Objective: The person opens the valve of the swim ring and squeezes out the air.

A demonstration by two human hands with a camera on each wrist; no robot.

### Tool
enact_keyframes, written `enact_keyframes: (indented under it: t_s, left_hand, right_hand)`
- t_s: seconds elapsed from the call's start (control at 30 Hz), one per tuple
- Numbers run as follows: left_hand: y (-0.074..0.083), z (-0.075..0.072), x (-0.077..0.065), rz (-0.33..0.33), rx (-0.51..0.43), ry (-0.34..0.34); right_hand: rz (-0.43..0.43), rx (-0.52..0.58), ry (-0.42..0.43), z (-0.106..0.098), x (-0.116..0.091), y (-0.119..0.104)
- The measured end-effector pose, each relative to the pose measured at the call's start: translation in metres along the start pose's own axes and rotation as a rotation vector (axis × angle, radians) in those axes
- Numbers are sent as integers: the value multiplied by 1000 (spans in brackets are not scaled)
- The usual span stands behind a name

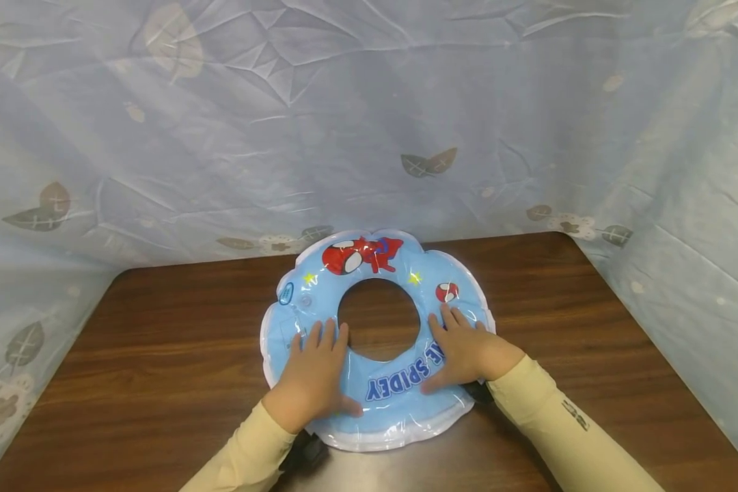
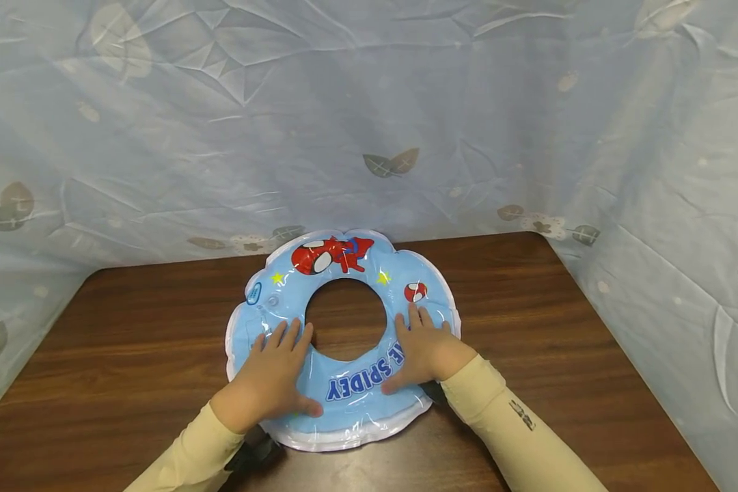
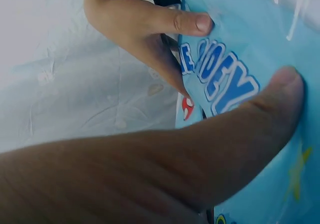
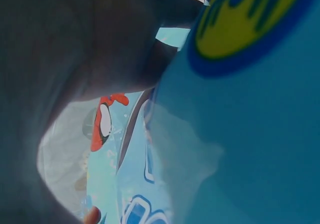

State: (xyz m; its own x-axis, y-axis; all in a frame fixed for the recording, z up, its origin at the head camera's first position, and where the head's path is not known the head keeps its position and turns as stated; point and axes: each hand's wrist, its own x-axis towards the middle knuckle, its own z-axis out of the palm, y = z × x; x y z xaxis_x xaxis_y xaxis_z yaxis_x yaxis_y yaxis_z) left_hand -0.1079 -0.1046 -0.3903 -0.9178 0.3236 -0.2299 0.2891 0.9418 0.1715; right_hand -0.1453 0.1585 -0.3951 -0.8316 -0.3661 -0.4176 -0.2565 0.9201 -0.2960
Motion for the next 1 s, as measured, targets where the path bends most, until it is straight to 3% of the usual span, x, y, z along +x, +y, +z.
enact_keyframes:
  t_s: [0.23,0.67,1.0]
  left_hand:
    - [-1,1,-5,-25,4,-40]
    - [-9,-1,1,27,-29,-170]
    - [-7,6,3,-2,-40,-132]
  right_hand:
    - [4,21,9,1,3,-2]
    - [7,9,22,0,1,-1]
    - [2,-20,28,4,5,-1]
